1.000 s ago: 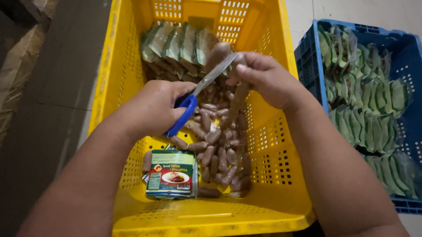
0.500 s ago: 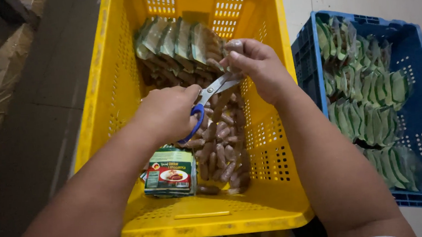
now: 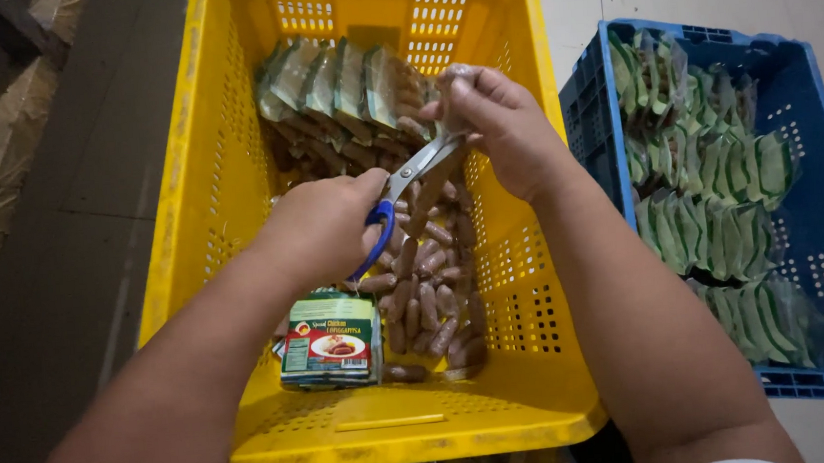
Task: Manually packing small sausages into plastic bags and using scissors to trim or separate the bags.
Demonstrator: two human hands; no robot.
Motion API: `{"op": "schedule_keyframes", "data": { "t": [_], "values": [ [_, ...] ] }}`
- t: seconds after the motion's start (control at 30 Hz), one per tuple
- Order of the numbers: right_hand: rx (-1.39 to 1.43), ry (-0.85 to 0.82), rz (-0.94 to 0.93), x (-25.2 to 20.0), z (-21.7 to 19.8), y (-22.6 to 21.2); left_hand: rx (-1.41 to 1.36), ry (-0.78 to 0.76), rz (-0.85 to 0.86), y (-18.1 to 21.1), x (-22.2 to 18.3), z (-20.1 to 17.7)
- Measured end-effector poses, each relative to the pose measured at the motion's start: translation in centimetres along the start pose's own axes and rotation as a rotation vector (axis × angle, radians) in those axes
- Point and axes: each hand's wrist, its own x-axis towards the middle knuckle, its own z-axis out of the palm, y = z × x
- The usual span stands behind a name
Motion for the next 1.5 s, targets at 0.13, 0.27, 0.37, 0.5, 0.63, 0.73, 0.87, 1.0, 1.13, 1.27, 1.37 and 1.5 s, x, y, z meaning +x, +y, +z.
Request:
{"op": "schedule_keyframes", "data": {
  "t": [0.13, 0.27, 0.37, 0.5, 0.63, 0.73, 0.87, 1.0, 1.13, 1.27, 1.37, 1.5],
  "values": [
    [0.051, -0.038, 0.163, -0.8, 1.4, -1.9, -0.186, -0.027, -0.055, 0.6, -1.1, -2.2],
    [-0.071, -0.137, 0.199, -2.5, 1.9, -1.9, -0.407, 0.086, -0.07, -0.8, -1.6, -2.6],
    [-0.098, -0.207, 0.135, -0.8, 0.4, 1.0, -0.608, 0.182, -0.092, -2.1, -1.8, -2.7],
    [0.025, -0.208, 0.154, 0.7, -0.4, 2.1, -0.606, 0.258, -0.144, -3.2, -1.9, -2.3],
    [0.074, -0.163, 0.134, 0.7, -1.4, 2.2, -0.824, 0.115, -0.279, -3.2, -1.5, -3.4],
    [0.069, -0.135, 0.107, 2.0, -2.5, 3.8, -0.983, 0.032, -0.294, -2.6, -1.5, -2.9],
    [0.067, -0.071, 0.065, 1.3, -1.2, 2.3, -0.857, -0.052, -0.227, -1.9, -1.7, -3.5],
    [-0.029, -0.04, 0.037, 1.2, -0.4, 2.1, -0.791, -0.074, -0.21, -2.4, -0.9, -2.8],
    [-0.077, -0.077, -0.031, -0.1, 1.5, -0.1, -0.779, -0.079, -0.23, -1.6, -1.0, -2.5],
    [-0.36, -0.065, -0.102, 0.7, 0.1, 2.0, -0.594, -0.032, -0.189, -3.3, 0.4, -0.8],
    [-0.564, -0.03, -0.15, 1.0, 0.0, 2.8, -0.533, -0.04, -0.184, -2.8, 0.2, -0.9],
    [-0.686, 0.002, -0.145, 1.1, 0.3, 3.0, -0.465, -0.03, -0.15, -3.2, 0.5, -0.5]
  ]
}}
